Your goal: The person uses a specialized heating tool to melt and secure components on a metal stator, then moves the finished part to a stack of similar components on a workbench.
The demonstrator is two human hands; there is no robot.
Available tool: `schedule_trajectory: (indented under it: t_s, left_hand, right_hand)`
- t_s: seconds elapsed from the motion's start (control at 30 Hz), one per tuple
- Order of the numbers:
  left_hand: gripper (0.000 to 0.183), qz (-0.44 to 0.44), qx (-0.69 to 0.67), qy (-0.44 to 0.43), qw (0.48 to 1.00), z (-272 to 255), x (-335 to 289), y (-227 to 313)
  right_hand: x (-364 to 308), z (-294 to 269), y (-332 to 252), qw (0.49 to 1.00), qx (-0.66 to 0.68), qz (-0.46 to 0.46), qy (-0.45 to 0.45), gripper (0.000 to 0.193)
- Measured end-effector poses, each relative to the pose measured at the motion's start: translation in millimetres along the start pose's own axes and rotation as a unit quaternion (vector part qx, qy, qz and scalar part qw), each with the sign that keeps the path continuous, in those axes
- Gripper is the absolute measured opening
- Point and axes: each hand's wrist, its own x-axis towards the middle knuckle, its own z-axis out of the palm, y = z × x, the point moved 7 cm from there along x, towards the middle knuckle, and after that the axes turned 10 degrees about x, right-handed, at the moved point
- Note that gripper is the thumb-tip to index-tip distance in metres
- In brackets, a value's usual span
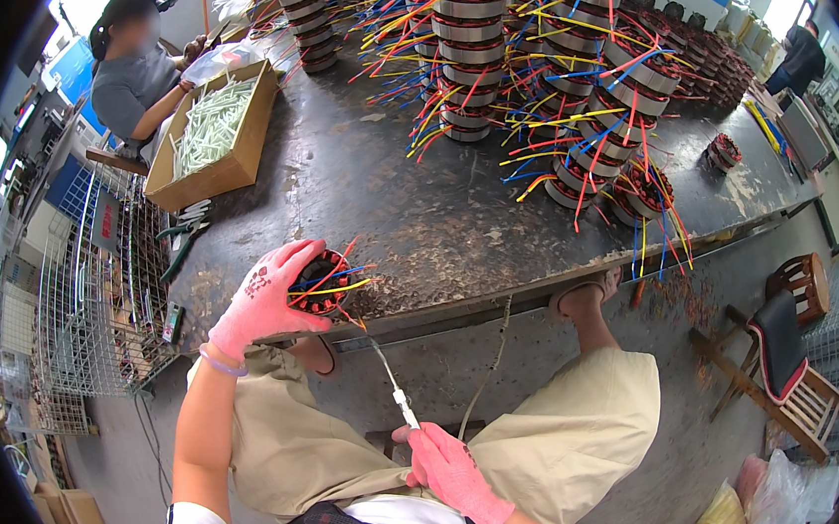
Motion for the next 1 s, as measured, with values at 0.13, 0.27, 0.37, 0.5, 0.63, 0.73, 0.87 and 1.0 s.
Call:
schedule_trajectory:
  t_s: [0.13, 0.27, 0.37, 0.5, 0.63, 0.73, 0.87, 1.0]
  left_hand:
    - [0.099, -0.003, -0.001, 0.000, 1.000, 0.8, -1.1, -1.9]
    - [0.099, 0.001, 0.003, -0.002, 1.000, 2.7, 0.1, -2.1]
    - [0.099, 0.004, 0.007, 0.003, 1.000, 2.1, -1.2, -2.9]
    - [0.099, 0.009, -0.001, 0.002, 1.000, 2.7, -0.6, -2.0]
    - [0.099, 0.008, 0.000, -0.001, 1.000, 1.8, -0.6, -1.3]
    - [0.098, 0.011, 0.006, 0.003, 1.000, 0.4, -1.1, -0.1]
    - [0.097, 0.017, 0.001, 0.001, 1.000, -0.4, -1.0, -0.4]
    - [0.098, 0.023, -0.005, -0.001, 1.000, 0.2, -0.5, -0.7]
  right_hand:
    - [1.6, 0.3, 3.6, 1.000, 0.026, -0.001, -0.006, 0.036]
    - [1.2, -2.5, 4.9, 1.000, 0.012, -0.005, 0.004, 0.035]
    - [2.6, -3.3, 6.7, 1.000, 0.015, -0.006, 0.001, 0.035]
    - [2.8, -2.1, 5.8, 1.000, 0.031, -0.005, 0.001, 0.036]
    - [2.2, -2.7, 6.5, 1.000, 0.025, 0.003, 0.009, 0.033]
    - [3.9, -4.5, 12.3, 0.998, 0.055, 0.001, 0.006, 0.032]
    - [3.2, -4.1, 8.3, 0.999, 0.037, 0.000, -0.004, 0.032]
    - [-2.1, -3.6, 5.0, 0.999, 0.036, -0.015, -0.002, 0.036]
